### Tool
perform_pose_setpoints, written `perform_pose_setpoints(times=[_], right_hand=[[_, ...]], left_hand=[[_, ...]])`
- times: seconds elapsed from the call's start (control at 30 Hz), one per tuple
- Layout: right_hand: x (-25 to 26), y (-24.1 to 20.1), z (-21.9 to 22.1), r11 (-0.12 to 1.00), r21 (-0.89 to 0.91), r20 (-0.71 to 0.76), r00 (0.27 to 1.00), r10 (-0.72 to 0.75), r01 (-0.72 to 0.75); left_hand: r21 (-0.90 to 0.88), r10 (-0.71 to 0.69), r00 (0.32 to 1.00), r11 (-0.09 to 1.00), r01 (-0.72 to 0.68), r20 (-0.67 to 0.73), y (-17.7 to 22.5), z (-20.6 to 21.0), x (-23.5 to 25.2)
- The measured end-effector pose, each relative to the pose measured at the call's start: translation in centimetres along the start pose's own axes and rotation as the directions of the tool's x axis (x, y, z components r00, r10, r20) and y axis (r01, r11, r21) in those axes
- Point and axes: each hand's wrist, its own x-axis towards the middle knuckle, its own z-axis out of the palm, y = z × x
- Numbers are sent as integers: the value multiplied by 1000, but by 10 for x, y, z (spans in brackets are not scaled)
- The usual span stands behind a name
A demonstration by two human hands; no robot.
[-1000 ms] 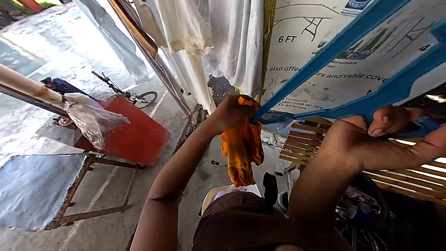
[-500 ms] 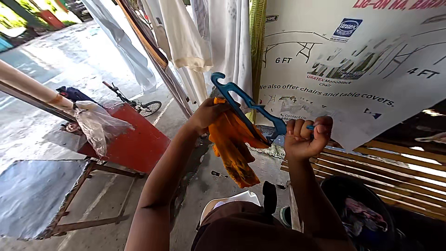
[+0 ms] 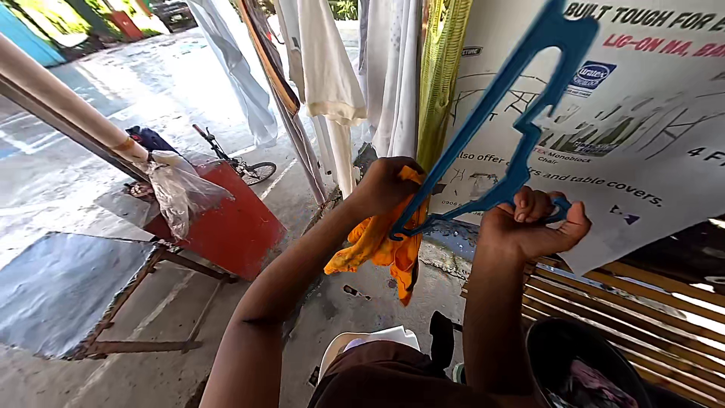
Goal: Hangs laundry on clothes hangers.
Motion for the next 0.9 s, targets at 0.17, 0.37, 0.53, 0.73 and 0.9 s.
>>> perform_pose_setpoints(times=[0.17,0.37,0.53,0.73,0.9], right_hand=[[5,-33,25,966,108,72,967,-243,235],[7,-45,58,919,186,131,918,-374,348],[12,-42,62,950,199,126,955,-269,241],[29,-55,40,967,171,2,981,-194,191],[22,-42,41,992,88,40,995,-90,86]], left_hand=[[24,-14,999,1000,16,-51,17,-19,7],[254,-123,992,961,112,26,51,-29,18],[160,-143,986,979,128,84,89,-33,29],[56,-118,985,992,112,122,101,-41,32],[-41,-127,962,989,141,242,100,-35,32]])
